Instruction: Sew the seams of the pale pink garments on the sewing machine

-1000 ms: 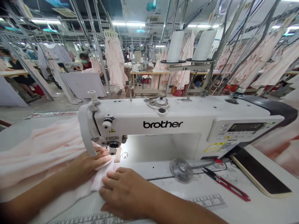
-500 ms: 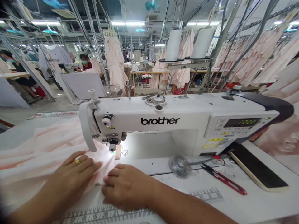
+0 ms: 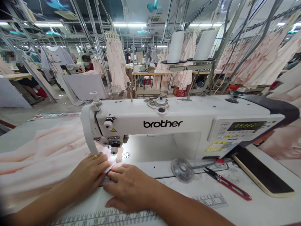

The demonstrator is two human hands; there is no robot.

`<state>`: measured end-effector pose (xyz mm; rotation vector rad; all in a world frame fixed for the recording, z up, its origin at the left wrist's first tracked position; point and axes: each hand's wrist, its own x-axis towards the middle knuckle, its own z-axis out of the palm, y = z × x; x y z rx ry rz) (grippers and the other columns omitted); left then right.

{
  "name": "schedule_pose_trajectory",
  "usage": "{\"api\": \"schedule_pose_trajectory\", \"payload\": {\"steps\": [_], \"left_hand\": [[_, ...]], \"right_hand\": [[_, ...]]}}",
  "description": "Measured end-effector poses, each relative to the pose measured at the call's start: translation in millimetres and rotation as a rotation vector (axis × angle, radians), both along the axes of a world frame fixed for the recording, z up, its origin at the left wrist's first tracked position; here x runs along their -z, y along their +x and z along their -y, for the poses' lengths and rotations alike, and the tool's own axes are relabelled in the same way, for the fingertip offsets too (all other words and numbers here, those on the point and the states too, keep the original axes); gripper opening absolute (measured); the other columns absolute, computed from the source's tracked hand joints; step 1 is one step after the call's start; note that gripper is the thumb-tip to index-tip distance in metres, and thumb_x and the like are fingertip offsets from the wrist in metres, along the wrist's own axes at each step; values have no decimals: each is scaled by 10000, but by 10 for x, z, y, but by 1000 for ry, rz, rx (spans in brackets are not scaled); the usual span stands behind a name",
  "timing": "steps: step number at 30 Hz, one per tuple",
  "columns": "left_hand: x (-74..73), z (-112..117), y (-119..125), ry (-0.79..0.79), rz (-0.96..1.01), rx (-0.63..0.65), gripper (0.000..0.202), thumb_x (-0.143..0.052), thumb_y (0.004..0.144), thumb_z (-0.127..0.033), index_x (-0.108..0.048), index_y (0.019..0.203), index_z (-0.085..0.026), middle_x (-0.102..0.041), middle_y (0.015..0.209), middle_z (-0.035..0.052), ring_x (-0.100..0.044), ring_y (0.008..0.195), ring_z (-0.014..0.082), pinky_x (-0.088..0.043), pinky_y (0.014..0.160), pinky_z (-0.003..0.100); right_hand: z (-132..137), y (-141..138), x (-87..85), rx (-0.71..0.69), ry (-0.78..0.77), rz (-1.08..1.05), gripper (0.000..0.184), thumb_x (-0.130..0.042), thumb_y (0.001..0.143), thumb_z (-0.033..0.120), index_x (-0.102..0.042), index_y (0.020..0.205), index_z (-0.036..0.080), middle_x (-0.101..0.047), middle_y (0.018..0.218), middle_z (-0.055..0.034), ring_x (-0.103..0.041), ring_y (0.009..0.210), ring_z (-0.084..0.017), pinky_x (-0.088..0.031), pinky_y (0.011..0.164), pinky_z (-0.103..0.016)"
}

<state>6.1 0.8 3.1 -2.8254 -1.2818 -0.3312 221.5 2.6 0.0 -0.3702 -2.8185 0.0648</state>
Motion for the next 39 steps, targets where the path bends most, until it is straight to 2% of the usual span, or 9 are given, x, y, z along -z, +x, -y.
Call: {"api": "schedule_pose_trajectory", "payload": {"steps": [3,7,12,17,21,25,29,35,39], "left_hand": [[-27,32,-11,-34,52,-8,234,-468,783,-6,-584,869,-191,-573,858,34,-489,828,239,-349,792,395],[-93,75,-63,-57,152,-19,286,-461,751,11,-537,938,-192,-573,870,13,-479,810,212,-325,842,403],[-64,77,-108,-15,203,65,227,-407,904,-45,-542,802,-197,-537,787,7,-463,747,187,-338,794,374],[59,111,-70,-67,192,90,266,-382,969,-99,-593,835,-190,-530,808,31,-470,764,192,-376,718,344],[9,124,-46,-186,185,69,229,-398,950,-107,-597,872,-189,-536,876,45,-500,831,194,-411,760,360],[-52,120,-50,-249,182,78,242,-387,967,-132,-605,879,-190,-541,874,43,-499,836,194,-413,758,369],[-59,131,-72,-250,153,64,251,-372,980,-148,-615,936,-194,-542,875,38,-495,836,200,-404,766,385],[-65,122,-152,-271,128,81,241,-392,967,-110,-611,980,-209,-566,892,30,-508,840,193,-404,749,360],[-20,106,-157,-182,204,103,214,-391,1009,-162,-598,961,-191,-589,837,21,-518,789,173,-411,726,328]], "right_hand": [[-15,4,5,-12,1,-2,343,-496,981,478,-588,1014,149,-635,982,-64,-541,999,-212,-425,906,-328],[-17,14,-4,-13,-19,-3,264,-497,985,388,-581,1067,151,-647,1027,-71,-559,1029,-204,-431,911,-320],[-10,18,-19,-25,-22,-10,211,-484,988,351,-595,981,172,-668,1016,-46,-594,951,-176,-443,818,-302],[-17,19,-13,-49,-40,-23,189,-477,980,320,-597,935,180,-674,924,-19,-605,895,-161,-443,766,-306],[-43,41,-22,-73,-111,-40,186,-472,986,301,-610,983,177,-681,942,-22,-609,894,-157,-448,806,-298],[-117,80,-51,-1,-172,-102,196,-461,1005,260,-626,1043,162,-674,979,-41,-590,918,-167,-442,861,-298],[-198,107,-63,83,-159,-73,168,-532,974,258,-656,1032,162,-640,959,-51,-546,890,-177,-428,866,-318],[-208,113,-89,64,-206,-48,149,-550,970,254,-662,1019,169,-613,906,-23,-514,853,-158,-405,854,-292],[-197,116,-112,63,-215,-30,167,-529,985,264,-674,986,183,-599,874,-11,-493,823,-151,-389,831,-286]]}}
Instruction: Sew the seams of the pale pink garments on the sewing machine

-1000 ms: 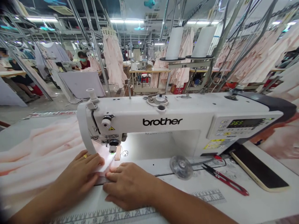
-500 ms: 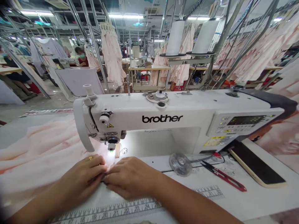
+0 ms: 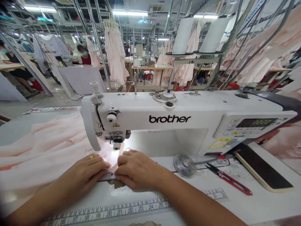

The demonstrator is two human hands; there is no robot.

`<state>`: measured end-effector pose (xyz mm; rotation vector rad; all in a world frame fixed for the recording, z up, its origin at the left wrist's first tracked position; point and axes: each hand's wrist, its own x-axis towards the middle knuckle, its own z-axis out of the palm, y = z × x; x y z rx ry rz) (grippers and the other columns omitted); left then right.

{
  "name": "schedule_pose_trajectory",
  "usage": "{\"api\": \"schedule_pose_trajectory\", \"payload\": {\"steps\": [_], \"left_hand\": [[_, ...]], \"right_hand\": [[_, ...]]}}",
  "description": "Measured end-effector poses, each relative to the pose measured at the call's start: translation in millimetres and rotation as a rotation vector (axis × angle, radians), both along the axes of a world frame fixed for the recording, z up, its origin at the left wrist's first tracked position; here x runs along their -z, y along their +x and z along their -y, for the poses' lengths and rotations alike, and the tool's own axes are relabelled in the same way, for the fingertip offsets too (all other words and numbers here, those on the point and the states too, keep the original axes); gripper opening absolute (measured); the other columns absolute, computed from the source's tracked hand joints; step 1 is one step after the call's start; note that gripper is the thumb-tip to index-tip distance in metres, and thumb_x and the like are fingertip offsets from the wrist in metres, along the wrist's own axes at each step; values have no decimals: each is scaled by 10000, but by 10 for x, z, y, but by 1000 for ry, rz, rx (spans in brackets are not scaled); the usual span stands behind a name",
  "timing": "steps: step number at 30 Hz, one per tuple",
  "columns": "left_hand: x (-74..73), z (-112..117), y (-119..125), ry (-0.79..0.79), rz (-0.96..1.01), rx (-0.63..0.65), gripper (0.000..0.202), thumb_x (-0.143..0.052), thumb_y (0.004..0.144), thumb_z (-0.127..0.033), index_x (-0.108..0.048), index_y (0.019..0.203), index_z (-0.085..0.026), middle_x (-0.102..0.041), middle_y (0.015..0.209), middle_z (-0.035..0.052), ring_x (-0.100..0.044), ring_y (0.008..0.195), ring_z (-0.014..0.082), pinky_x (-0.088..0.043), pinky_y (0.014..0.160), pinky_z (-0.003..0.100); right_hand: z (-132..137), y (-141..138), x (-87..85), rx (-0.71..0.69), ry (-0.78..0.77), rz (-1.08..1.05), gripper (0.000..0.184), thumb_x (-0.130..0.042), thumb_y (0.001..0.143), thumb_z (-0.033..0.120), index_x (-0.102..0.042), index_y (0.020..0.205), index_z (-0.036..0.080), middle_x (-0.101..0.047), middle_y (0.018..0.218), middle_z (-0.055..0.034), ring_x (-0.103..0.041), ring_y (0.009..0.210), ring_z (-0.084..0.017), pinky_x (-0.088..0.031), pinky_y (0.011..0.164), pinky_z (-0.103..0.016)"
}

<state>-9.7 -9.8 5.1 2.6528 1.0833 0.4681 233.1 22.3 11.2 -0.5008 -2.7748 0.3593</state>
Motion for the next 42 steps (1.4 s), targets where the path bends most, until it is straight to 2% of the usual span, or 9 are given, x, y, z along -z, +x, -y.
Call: {"api": "schedule_pose_trajectory", "payload": {"steps": [4,10,15,19,22,27,31,37,42], "left_hand": [[58,14,59,160,36,32,223,-417,997,-127,-599,877,-172,-552,750,12,-472,711,163,-393,687,311],[62,46,155,376,-31,129,257,-371,981,-74,-617,919,-116,-543,775,54,-443,704,188,-388,652,329],[17,29,196,375,-8,104,207,-433,957,-67,-633,954,-120,-602,855,68,-504,812,211,-419,729,361],[13,14,185,317,-13,129,218,-434,948,-70,-642,976,-126,-605,815,59,-510,772,200,-443,716,355],[19,23,158,253,-66,119,235,-418,937,-66,-642,956,-133,-602,818,67,-520,781,212,-459,710,370],[-52,61,76,102,-81,132,306,-387,914,-40,-617,1086,-145,-638,971,93,-562,910,228,-503,805,391],[-132,52,4,14,-39,127,297,-424,940,-99,-603,1153,-205,-661,1085,58,-593,1001,199,-511,891,361],[20,-14,-66,195,-76,72,333,-456,943,-139,-573,1246,-210,-645,1240,74,-578,1185,222,-461,1038,408],[137,-40,-67,355,-45,43,318,-460,923,-131,-602,1199,-200,-656,1258,70,-627,1140,207,-515,977,354]], "right_hand": [[-3,-2,-7,-14,20,6,191,-514,994,279,-681,983,188,-597,868,-13,-478,801,-154,-371,799,-295],[-6,3,2,-22,49,33,228,-510,991,277,-684,883,175,-587,812,-25,-466,763,-163,-349,760,-303],[-12,11,9,-22,61,-2,197,-520,987,282,-686,946,184,-612,830,-20,-490,781,-165,-357,774,-310],[0,1,6,2,43,-45,155,-520,973,248,-652,966,167,-653,937,-32,-532,833,-169,-380,820,-317],[26,-14,17,40,-6,-65,111,-523,954,227,-607,969,156,-636,858,-31,-523,797,-168,-394,790,-296],[54,-36,32,68,-3,-23,139,-476,978,200,-610,961,171,-646,838,-28,-519,826,-169,-376,817,-291],[54,-46,35,15,73,31,107,-525,972,208,-625,1000,181,-683,927,-18,-522,868,-168,-349,857,-301],[60,-49,19,19,163,102,72,-561,953,209,-621,978,178,-678,881,0,-509,822,-173,-337,857,-304],[66,-39,18,19,179,127,61,-584,922,199,-607,977,185,-683,922,4,-508,843,-181,-325,898,-313]]}}
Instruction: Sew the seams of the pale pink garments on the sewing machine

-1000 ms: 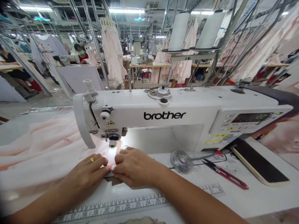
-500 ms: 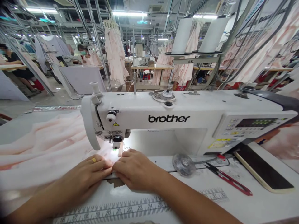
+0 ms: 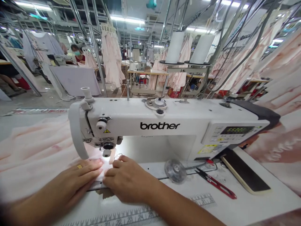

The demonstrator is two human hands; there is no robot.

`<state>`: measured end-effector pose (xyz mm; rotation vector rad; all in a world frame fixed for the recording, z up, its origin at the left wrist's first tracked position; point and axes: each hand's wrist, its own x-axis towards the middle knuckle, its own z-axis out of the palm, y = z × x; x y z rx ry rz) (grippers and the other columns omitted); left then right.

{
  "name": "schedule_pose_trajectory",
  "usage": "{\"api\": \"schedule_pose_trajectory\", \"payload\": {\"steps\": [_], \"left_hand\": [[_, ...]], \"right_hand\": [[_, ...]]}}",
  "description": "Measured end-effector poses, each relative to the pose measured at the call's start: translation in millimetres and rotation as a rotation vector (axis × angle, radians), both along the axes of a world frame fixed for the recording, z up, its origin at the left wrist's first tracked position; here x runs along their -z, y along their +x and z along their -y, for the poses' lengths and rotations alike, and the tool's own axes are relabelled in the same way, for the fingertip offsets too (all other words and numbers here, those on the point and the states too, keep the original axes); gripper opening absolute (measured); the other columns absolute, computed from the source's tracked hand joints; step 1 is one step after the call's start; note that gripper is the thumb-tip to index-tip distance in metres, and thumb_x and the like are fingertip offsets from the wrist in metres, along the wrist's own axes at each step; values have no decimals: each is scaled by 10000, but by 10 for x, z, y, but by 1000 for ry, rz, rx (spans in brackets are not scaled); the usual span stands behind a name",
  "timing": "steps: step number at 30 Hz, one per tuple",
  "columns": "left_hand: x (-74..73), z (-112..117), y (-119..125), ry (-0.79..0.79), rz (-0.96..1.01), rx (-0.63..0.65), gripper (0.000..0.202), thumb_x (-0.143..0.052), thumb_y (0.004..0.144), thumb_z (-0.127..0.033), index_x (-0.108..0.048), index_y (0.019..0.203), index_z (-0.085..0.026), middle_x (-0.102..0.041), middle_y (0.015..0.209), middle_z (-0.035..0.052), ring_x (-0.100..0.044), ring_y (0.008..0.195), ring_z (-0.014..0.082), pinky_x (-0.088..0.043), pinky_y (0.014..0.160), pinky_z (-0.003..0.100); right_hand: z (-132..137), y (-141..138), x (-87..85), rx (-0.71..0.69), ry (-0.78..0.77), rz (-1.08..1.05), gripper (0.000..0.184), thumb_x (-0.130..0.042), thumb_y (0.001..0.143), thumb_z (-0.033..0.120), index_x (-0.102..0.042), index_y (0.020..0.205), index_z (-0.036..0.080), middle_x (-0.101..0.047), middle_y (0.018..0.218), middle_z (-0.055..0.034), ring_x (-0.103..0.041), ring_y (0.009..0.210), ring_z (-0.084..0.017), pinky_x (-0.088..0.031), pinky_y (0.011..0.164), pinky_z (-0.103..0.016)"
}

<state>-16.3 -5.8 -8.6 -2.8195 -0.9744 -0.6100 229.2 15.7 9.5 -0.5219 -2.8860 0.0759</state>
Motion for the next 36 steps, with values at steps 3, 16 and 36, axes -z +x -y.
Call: {"api": "schedule_pose_trajectory", "payload": {"steps": [3,16,36], "left_hand": [[18,-42,4,-10,22,-16,308,-458,925,-142,-618,1180,-209,-668,1242,64,-643,1118,198,-530,959,336],[-45,-202,-40,-147,-49,-20,422,-436,925,-64,-537,1314,-194,-613,1318,102,-567,1235,249,-503,1020,457],[109,-299,42,-178,-106,-196,553,-414,789,39,-548,1303,-119,-606,1301,170,-572,1213,276,-503,994,449]], "right_hand": [[-2,-11,14,36,-5,-16,54,-554,948,217,-594,968,186,-689,972,6,-512,882,-183,-312,929,-321],[-57,-46,-4,207,-92,-54,266,-576,965,376,-558,1184,228,-607,1296,10,-511,1098,-228,-171,1105,-404],[-108,-22,54,344,-154,-59,434,-475,976,554,-557,1199,191,-635,1133,-83,-444,1202,-266,-183,1129,-457]]}}
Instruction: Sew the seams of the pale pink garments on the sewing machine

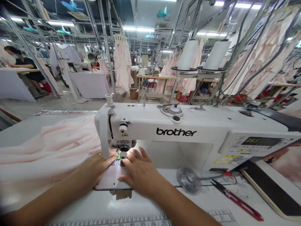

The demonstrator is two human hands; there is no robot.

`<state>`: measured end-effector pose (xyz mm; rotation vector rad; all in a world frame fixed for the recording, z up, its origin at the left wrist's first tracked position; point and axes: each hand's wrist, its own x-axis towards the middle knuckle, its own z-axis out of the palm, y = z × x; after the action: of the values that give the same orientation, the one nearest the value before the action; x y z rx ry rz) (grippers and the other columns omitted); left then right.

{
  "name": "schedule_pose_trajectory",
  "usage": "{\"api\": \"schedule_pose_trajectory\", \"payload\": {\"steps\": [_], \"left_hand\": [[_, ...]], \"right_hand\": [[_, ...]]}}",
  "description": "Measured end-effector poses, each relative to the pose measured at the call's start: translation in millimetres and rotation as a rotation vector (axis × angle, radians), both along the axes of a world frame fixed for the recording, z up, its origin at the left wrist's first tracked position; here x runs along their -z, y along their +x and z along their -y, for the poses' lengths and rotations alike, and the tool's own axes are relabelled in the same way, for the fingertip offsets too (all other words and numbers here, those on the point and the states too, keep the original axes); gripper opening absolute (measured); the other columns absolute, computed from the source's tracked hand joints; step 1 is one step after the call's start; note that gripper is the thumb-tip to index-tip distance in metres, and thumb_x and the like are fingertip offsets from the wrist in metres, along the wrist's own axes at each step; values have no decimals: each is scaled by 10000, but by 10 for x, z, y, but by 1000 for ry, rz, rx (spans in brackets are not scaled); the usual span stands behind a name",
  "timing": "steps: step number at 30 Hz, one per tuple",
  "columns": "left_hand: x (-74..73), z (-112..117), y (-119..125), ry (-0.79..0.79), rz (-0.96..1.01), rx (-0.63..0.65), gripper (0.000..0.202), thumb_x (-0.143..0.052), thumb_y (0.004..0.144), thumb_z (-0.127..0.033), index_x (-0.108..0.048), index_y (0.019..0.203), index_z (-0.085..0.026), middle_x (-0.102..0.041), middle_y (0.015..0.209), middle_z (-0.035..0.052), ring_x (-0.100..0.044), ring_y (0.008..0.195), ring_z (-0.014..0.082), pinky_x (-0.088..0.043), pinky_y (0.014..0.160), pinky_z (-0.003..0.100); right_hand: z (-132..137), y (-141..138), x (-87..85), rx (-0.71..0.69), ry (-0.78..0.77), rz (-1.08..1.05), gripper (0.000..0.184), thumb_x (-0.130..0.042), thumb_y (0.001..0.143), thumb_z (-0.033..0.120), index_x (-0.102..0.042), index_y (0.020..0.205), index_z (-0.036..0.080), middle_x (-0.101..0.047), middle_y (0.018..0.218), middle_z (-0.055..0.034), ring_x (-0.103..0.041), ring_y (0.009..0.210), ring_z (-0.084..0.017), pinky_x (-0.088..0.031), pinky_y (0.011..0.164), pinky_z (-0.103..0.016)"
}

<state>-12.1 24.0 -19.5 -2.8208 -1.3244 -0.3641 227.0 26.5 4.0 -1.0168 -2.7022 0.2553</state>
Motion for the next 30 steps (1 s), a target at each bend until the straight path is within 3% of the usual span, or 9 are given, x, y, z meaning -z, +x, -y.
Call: {"api": "schedule_pose_trajectory", "payload": {"steps": [8,13,17,23,27,30], "left_hand": [[-161,5,42,-79,24,1,489,-446,819,17,-568,1249,-180,-630,1251,117,-593,1159,249,-494,980,411],[-142,3,26,-41,46,0,330,-477,851,-18,-607,1104,-185,-631,1195,110,-597,1118,250,-482,960,408],[-121,19,7,-30,102,-53,262,-465,934,-132,-559,1172,-189,-621,1114,97,-596,1028,257,-495,884,423],[-131,-38,-6,-109,258,-120,197,-514,929,-197,-588,1111,-189,-619,1122,89,-576,1080,256,-455,943,426],[-158,-152,-228,-175,460,-230,106,-551,876,-123,-642,878,-177,-654,967,68,-592,991,248,-436,936,433],[-224,-255,-572,-216,716,-363,122,-591,887,-159,-622,769,-156,-639,859,46,-597,922,215,-459,908,420]], "right_hand": [[-25,34,53,-13,33,-44,334,-473,1003,462,-550,1205,207,-629,1100,-75,-476,1146,-244,-225,1114,-456],[-63,42,55,3,26,-86,255,-482,1005,432,-600,1083,220,-619,1054,-58,-496,1065,-227,-249,1096,-451],[-77,36,60,22,44,-113,225,-521,991,408,-629,1029,215,-616,1003,-60,-497,1030,-228,-279,1078,-455],[-93,14,55,36,96,-116,218,-512,997,377,-650,1037,213,-640,950,-59,-538,1030,-229,-308,1082,-470],[-101,99,-6,101,166,-51,188,-546,978,351,-664,1017,211,-672,988,-64,-574,1078,-250,-294,1110,-518],[-19,354,5,151,296,20,257,-524,979,369,-652,1133,207,-664,1187,-77,-538,1210,-296,-322,1094,-542]]}}
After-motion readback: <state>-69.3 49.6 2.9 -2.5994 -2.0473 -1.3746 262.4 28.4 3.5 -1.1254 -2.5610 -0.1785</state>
